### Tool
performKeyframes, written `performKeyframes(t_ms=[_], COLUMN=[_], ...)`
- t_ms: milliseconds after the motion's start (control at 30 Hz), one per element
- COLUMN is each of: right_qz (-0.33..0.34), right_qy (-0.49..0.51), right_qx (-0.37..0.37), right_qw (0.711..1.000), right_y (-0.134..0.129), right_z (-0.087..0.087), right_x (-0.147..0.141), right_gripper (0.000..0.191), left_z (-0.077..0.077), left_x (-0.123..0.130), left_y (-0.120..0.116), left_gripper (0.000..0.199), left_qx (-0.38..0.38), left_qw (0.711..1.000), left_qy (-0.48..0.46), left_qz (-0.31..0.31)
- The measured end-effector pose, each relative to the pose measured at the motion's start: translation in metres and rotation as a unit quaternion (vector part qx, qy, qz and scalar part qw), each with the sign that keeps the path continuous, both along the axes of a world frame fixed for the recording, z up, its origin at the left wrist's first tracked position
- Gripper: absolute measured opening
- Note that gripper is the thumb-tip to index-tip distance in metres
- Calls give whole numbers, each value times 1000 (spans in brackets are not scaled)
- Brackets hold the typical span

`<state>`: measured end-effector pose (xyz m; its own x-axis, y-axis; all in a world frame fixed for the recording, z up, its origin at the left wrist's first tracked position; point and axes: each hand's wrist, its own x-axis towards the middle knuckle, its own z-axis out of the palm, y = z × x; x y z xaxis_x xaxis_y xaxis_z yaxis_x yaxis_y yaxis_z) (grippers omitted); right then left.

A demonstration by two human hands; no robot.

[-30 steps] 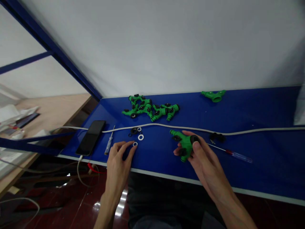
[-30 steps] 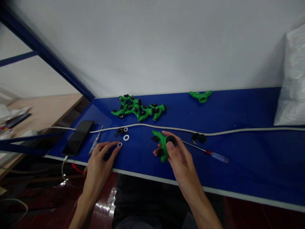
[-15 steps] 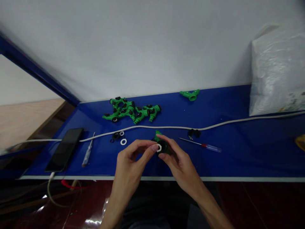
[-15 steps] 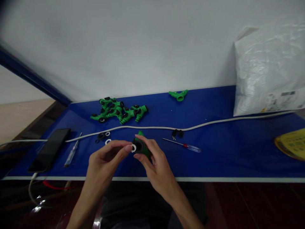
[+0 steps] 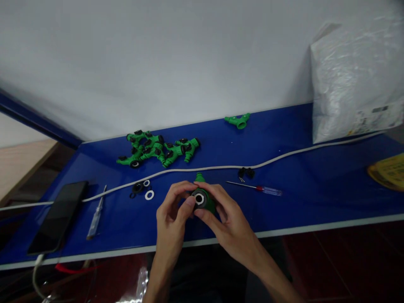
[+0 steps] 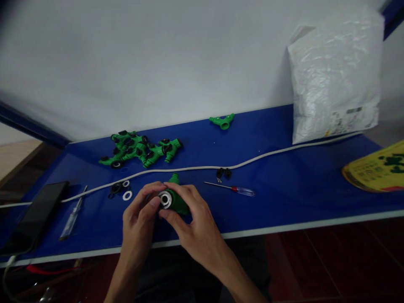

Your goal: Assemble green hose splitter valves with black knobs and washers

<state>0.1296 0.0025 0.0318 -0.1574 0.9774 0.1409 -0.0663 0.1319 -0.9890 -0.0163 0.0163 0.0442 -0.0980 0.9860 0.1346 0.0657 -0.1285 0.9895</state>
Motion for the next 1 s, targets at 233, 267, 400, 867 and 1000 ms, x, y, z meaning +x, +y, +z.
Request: performKeyframes(t_ms=[233,267,400,867,1000], right_qz=[-16,-11,12,12,11], right_qy=[-6,-9,-22,-41,-46], right_qx=[16,18,23,43,46], right_qw=[1000,1000,999,998,998], right_y=[-1,-1,-2,-2,-2], right_z=[0,-1,-1,-2,-2], right_x=[-2,-2,-1,0,1], right_gripper=[43,44,45,43,41], left_z=[-2,-2,-3,3,2], left_x=[0,0,-1,-2,-3], left_y=[-2,-3,-4,-7,-7], left_gripper=[18,21,32,25,26], left_qx=[-27,-37,-69,-51,-53], left_qw=[997,996,992,995,995], left_qy=[-45,-54,-82,-44,-38], left_qz=[-52,-54,-67,-78,-76])
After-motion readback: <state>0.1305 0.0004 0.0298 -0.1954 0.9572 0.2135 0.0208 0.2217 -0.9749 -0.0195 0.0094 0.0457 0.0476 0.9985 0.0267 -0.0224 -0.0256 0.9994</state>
